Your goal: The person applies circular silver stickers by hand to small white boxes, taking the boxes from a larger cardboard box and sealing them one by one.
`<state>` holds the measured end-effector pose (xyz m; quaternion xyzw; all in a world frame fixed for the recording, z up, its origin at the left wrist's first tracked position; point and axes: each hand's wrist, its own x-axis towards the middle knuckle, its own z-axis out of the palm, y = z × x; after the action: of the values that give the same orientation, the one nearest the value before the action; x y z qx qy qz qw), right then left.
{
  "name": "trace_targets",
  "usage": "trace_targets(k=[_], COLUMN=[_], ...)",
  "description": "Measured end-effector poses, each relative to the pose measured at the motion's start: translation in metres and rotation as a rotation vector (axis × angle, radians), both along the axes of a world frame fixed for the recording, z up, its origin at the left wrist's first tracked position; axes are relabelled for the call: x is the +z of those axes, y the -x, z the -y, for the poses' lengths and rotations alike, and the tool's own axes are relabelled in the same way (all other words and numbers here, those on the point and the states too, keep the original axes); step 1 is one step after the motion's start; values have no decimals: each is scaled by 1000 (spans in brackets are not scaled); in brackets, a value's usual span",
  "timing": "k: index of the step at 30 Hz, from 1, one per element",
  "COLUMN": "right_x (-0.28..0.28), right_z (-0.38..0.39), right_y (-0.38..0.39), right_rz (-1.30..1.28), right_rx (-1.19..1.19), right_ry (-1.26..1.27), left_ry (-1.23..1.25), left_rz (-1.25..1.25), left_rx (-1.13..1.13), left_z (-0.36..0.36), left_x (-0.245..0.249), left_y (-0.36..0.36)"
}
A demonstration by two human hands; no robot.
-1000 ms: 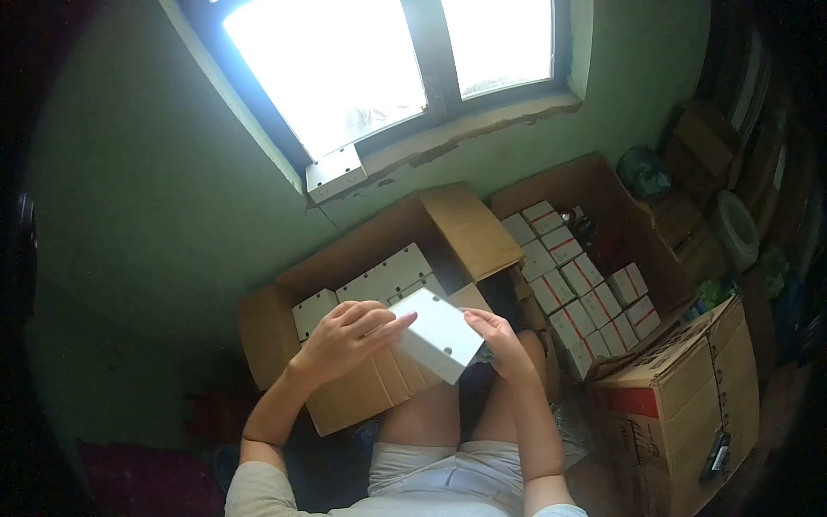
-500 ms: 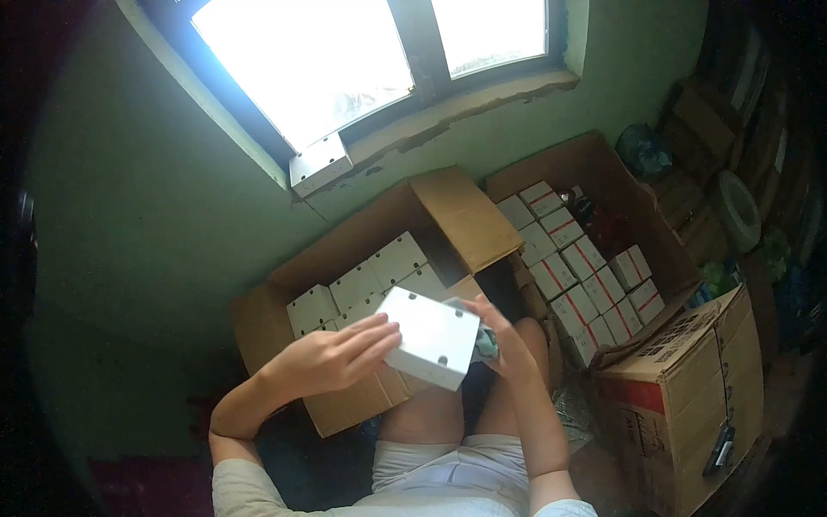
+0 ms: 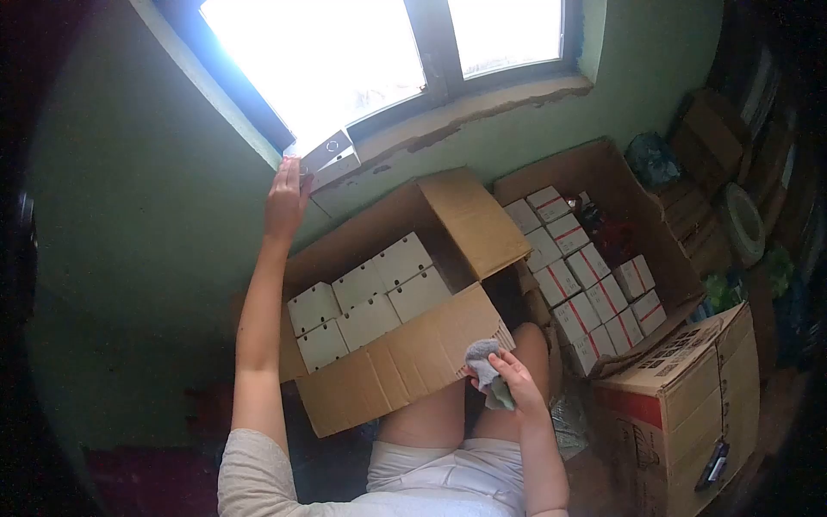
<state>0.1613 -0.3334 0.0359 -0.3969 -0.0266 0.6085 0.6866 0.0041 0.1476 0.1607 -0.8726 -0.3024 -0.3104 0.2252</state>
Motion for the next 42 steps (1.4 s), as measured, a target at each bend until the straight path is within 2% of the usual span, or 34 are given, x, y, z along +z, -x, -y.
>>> trace_targets(k=[4,11,13,14,16,19,21,22,23,25,26,28,29,31,32,34,35,38,39,41,42], right_x=[10,19,23,30,33,29,31,30,26,25,26,21,15,12,12,18,18,18,20,25,33], right_z=[14,16,14,11,11,14,14,15,16,17,19,25,26,25,26,22,21,15,10,-3,-12], right_y=[1,-1,1,5,9,14,19,22,24,23,24,28,29,28,26,27,27,26,25,21,17], right_rz=[15,89,128,98,70,69,109,114,106,114,135,136,142,108,115,133,130,166,165,296,328], right_rx=[-54,-111,-99,-137,-171,-115,-74,-72,-74,-82,-102,-184,-188,-310,-315,-337,-345,-371,-388,-439,-458], right_ry=[58,43,18,-3,-24,-56,54,54,30,7,8,30,25,77,71,64,63,14,9,53,47], left_ry=[-45,98,-240,-222,-192,509,873,1075,1074,1232,1232,1234,1229,1374,1368,1531,1527,1211,1203,1074,1067], left_rz=[-58,-7,17,11,4,-530,-722,-761,-753,-601,-597,-803,-799,-623,-618,-526,-535,-292,-303,-109,-114], left_rx=[1,58,-11,4,-163,-44,38,86,82,24,11,48,43,11,4,-83,-87,-191,-204,-251,-272], left_z=[-22,-29,-10,6,41,83,110,105,107,115,109,103,98,91,89,100,107,148,162,188,200], left_x=[-15,-11,-6,-8,-12,-57,-92,-135,-156,-168,-172,-163,-162,-156,-155,-121,-108,-61,-47,-29,-24], left_y=[-1,-4,-4,-2,0,19,43,57,68,77,78,77,81,83,82,79,76,56,46,20,5])
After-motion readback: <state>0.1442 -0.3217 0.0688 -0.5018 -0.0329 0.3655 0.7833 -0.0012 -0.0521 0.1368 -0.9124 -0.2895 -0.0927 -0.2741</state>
